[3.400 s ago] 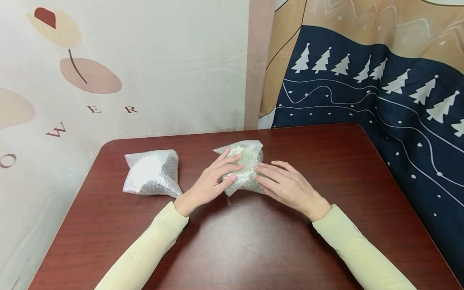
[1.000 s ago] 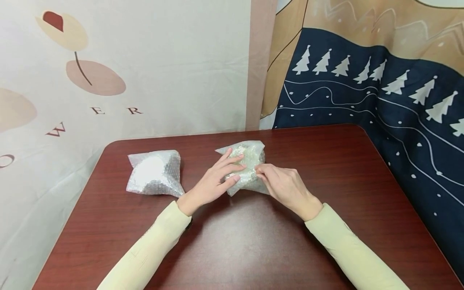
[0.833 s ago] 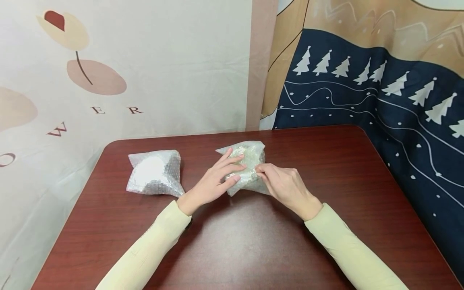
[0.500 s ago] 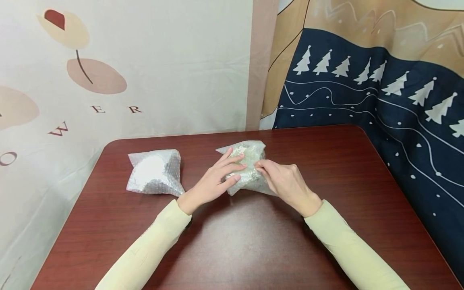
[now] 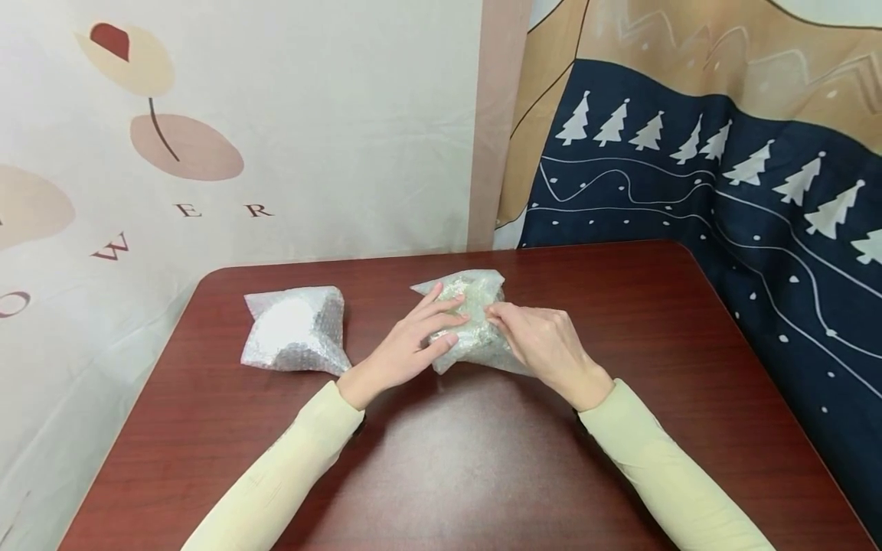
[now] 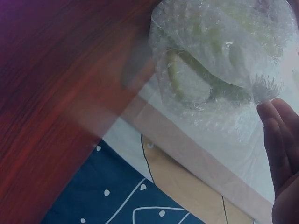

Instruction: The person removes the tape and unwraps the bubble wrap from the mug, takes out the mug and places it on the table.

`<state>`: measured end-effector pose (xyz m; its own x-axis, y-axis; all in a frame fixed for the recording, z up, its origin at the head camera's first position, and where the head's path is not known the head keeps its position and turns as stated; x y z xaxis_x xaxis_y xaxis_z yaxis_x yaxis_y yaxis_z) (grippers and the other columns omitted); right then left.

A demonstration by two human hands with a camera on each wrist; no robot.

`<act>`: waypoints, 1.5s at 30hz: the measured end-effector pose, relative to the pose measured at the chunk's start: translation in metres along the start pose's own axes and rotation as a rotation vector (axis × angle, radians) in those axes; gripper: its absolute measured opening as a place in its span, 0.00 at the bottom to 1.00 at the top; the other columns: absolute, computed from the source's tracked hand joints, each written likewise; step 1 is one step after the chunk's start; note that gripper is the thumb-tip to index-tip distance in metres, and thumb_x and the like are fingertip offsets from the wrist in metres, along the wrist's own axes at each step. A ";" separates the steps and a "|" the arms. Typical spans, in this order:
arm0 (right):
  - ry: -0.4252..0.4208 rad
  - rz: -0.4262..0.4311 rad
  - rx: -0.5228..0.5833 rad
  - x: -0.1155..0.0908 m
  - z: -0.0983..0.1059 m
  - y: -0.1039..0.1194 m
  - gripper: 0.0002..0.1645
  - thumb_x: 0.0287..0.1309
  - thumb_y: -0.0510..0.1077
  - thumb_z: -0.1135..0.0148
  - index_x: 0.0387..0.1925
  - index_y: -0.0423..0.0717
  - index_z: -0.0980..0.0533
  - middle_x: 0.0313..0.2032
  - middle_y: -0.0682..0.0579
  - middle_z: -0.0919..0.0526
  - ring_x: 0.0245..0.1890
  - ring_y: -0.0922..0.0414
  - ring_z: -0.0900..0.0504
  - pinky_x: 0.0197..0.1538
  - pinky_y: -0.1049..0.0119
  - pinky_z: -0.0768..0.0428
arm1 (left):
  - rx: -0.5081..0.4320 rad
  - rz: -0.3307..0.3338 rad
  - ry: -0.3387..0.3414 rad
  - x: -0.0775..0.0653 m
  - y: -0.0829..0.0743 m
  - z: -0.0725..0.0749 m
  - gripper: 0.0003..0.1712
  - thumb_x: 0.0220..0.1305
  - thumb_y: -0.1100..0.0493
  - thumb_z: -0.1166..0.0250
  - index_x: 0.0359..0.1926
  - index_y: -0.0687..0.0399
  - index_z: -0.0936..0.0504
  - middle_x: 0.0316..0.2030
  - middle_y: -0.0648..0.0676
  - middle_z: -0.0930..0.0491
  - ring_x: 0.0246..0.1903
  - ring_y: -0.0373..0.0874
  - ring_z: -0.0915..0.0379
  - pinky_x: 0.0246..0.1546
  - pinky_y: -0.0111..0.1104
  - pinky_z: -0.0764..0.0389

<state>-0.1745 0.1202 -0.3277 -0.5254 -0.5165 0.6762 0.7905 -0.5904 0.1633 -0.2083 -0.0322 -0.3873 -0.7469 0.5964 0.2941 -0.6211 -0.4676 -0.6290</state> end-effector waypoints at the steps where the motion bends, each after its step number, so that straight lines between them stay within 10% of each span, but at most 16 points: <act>1: -0.010 0.004 -0.001 0.000 0.000 0.000 0.13 0.67 0.42 0.31 0.51 0.42 0.18 0.39 0.46 0.10 0.25 0.56 0.16 0.29 0.63 0.16 | 0.000 0.000 0.000 0.000 0.000 0.000 0.20 0.78 0.49 0.41 0.63 0.49 0.17 0.74 0.49 0.32 0.81 0.45 0.63 0.76 0.50 0.44; 13: -0.087 0.083 0.048 0.007 0.003 0.000 0.21 0.81 0.49 0.50 0.48 0.39 0.17 0.52 0.45 0.12 0.53 0.46 0.15 0.66 0.49 0.28 | 0.009 -0.004 -0.003 0.000 0.001 -0.001 0.21 0.78 0.48 0.42 0.63 0.49 0.17 0.74 0.49 0.31 0.81 0.43 0.63 0.77 0.50 0.45; 17: -0.036 0.041 0.089 0.008 -0.002 -0.008 0.10 0.73 0.39 0.38 0.48 0.37 0.18 0.54 0.42 0.13 0.59 0.43 0.17 0.76 0.50 0.38 | 0.015 -0.004 -0.002 0.000 0.001 -0.001 0.21 0.78 0.49 0.42 0.63 0.49 0.17 0.74 0.49 0.31 0.81 0.44 0.63 0.77 0.49 0.46; 22: -0.027 -0.008 0.083 0.007 -0.005 -0.015 0.21 0.56 0.29 0.27 0.53 0.36 0.18 0.51 0.43 0.12 0.56 0.45 0.15 0.71 0.53 0.31 | 0.010 -0.001 -0.004 0.000 0.001 -0.001 0.20 0.78 0.48 0.42 0.63 0.48 0.17 0.74 0.49 0.31 0.81 0.43 0.63 0.77 0.50 0.46; 45: 0.056 -0.146 0.081 0.011 -0.013 -0.025 0.17 0.63 0.35 0.30 0.53 0.42 0.21 0.43 0.46 0.10 0.34 0.52 0.12 0.57 0.47 0.20 | 0.000 0.009 0.006 -0.002 0.002 -0.001 0.21 0.79 0.48 0.43 0.65 0.47 0.18 0.76 0.45 0.35 0.81 0.43 0.65 0.77 0.51 0.48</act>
<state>-0.2042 0.1213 -0.3337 -0.6517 -0.4641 0.5999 0.7259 -0.6109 0.3161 -0.2075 -0.0335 -0.3895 -0.7508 0.5962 0.2845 -0.6146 -0.4726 -0.6316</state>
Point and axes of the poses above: each hand's wrist, its own x-axis towards the middle knuckle, its own z-axis out of the back of the hand, y = z × x, the point moved 10 cm from there along x, towards the middle knuckle
